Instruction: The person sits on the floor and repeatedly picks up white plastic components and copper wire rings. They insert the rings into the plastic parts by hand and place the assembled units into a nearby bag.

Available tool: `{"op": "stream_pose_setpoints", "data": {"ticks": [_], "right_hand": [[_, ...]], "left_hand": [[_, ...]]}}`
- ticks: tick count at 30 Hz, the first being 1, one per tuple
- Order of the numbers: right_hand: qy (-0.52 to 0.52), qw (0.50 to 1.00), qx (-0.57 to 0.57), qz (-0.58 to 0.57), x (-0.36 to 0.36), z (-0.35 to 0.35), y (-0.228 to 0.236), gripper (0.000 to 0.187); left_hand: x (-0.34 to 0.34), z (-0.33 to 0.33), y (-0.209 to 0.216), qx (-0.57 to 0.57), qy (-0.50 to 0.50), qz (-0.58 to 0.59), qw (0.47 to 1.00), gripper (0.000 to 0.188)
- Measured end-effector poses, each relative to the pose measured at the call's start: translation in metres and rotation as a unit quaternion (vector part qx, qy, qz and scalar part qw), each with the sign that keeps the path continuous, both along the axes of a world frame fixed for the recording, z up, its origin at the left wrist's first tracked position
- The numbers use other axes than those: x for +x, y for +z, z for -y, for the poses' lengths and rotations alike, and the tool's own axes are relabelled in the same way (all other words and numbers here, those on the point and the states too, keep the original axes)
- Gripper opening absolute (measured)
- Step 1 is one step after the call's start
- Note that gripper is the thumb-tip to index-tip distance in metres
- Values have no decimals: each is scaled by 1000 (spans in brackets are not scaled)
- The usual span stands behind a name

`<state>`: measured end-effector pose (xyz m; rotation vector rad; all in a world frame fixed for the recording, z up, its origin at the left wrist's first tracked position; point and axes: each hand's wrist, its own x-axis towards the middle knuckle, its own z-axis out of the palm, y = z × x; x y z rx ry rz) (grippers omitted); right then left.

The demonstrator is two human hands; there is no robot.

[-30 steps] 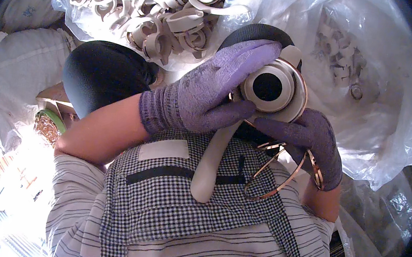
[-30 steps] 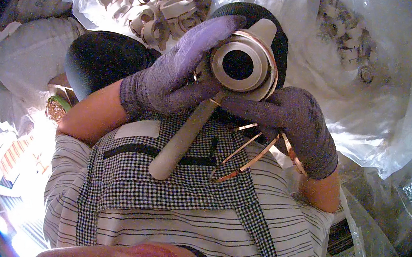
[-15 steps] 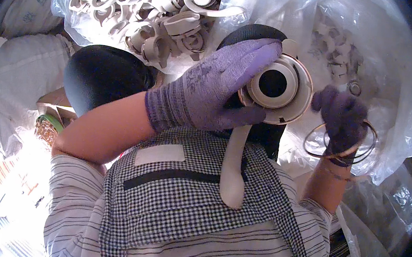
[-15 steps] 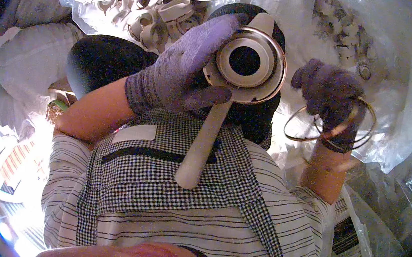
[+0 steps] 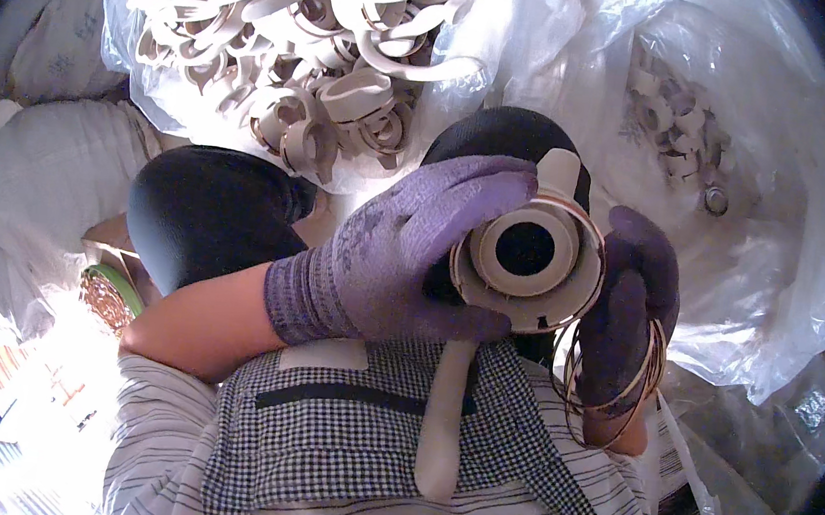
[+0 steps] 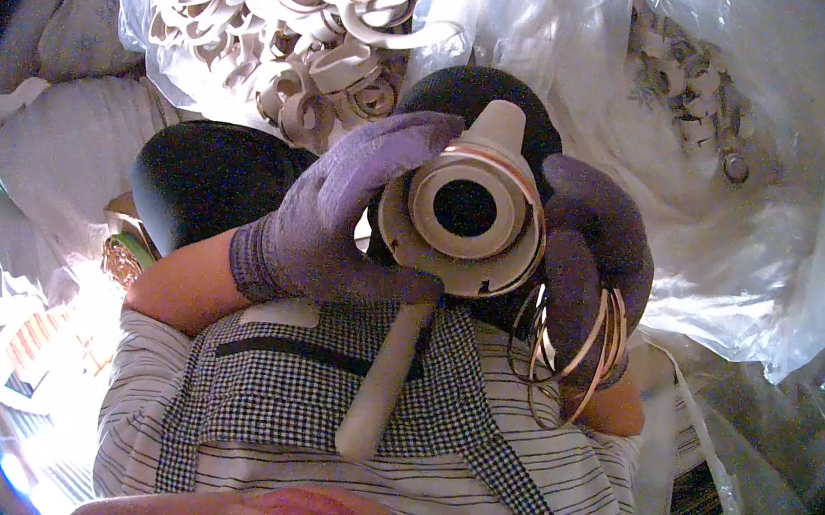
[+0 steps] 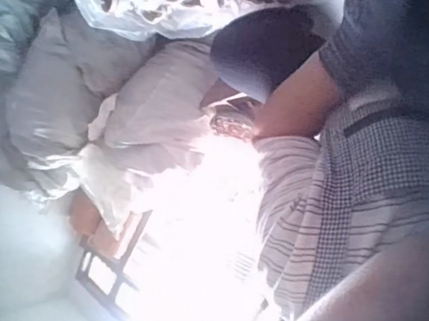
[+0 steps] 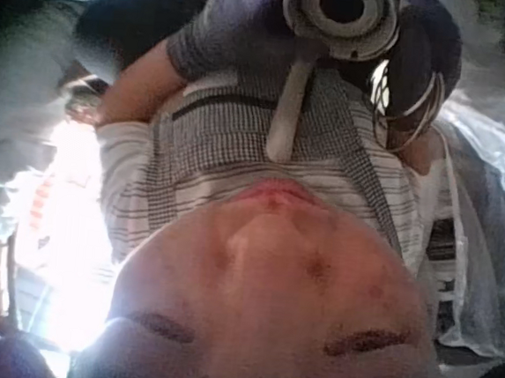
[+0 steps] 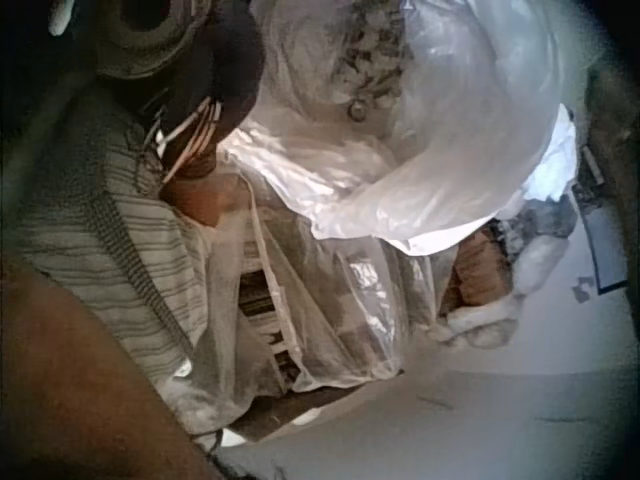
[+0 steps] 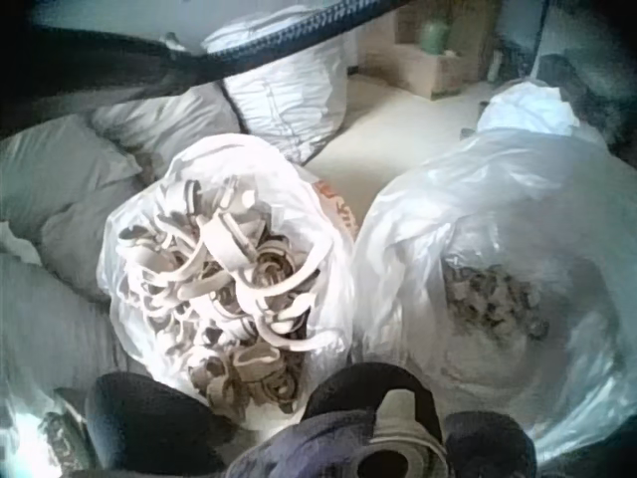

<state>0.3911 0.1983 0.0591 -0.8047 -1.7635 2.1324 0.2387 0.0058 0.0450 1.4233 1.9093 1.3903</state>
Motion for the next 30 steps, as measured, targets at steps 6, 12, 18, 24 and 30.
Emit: {"op": "stream_pose_setpoints", "data": {"ticks": [6,12,18,24,30], "right_hand": [[62,997,25,33,-14,-9,3,21],[68,996,27,41,-20,-10,1,18],[107,993,43,31,-14,-16,-6,18],[51,999,-5,-13,-14,-7,-11,21],[112,982,151,-26,-26,-27,-19,35]], "left_hand": [[-4,-4,0,4,-2,18,1000,99],[-9,-11,2,0,4,17,1000,96],[-13,-16,7,-1,-3,36,999,93],[-13,-18,5,-11,-5,41,999,94],[-3,-23,1,-8,52,17,998,96]]}}
